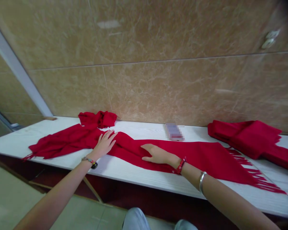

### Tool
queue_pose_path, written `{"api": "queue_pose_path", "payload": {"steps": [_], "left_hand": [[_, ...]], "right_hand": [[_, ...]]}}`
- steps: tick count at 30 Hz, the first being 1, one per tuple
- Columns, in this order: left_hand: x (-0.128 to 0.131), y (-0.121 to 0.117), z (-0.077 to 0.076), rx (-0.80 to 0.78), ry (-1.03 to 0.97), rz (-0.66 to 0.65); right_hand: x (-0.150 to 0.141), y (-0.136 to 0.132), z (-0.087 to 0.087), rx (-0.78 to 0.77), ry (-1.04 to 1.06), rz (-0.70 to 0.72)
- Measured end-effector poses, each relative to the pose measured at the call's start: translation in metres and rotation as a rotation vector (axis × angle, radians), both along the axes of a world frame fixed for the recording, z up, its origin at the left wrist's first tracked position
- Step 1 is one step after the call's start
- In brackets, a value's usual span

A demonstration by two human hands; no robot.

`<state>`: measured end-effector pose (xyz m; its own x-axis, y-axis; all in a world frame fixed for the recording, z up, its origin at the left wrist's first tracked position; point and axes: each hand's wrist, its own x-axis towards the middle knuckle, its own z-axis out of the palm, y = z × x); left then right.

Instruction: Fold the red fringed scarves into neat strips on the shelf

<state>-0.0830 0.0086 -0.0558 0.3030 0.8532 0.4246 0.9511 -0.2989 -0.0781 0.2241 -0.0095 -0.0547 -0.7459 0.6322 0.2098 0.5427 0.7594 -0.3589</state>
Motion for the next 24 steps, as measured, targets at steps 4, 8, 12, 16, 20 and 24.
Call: {"api": "queue_pose_path", "payload": {"steps": [4,8,12,16,20,24], "left_hand": [[-0.041,-0.011,0.000,0.030,-0.009,0.179],[-0.073,-0.023,-0.004,-0.086,0.009,0.233],[-0.098,-0.032,-0.004,-0.132,0.123,0.240],[-0.121,-0.029,0.007,-0.159,0.110,0.196],[-0.121,-0.015,0.033,-0.037,0.081,0.207],[-0.111,-0.007,0.049,-0.070,0.145,0.228]], "right_hand": [[-0.003,0.003,-0.014,-0.015,0.084,0.024],[0.000,0.003,-0.017,-0.015,0.077,0.024],[-0.001,0.005,-0.021,-0.003,0.092,0.005],[-0.003,0.010,-0.026,-0.032,0.156,-0.038],[-0.003,0.014,-0.029,-0.076,0.276,-0.052],[-0.002,0.015,-0.029,-0.070,0.341,-0.073]]}}
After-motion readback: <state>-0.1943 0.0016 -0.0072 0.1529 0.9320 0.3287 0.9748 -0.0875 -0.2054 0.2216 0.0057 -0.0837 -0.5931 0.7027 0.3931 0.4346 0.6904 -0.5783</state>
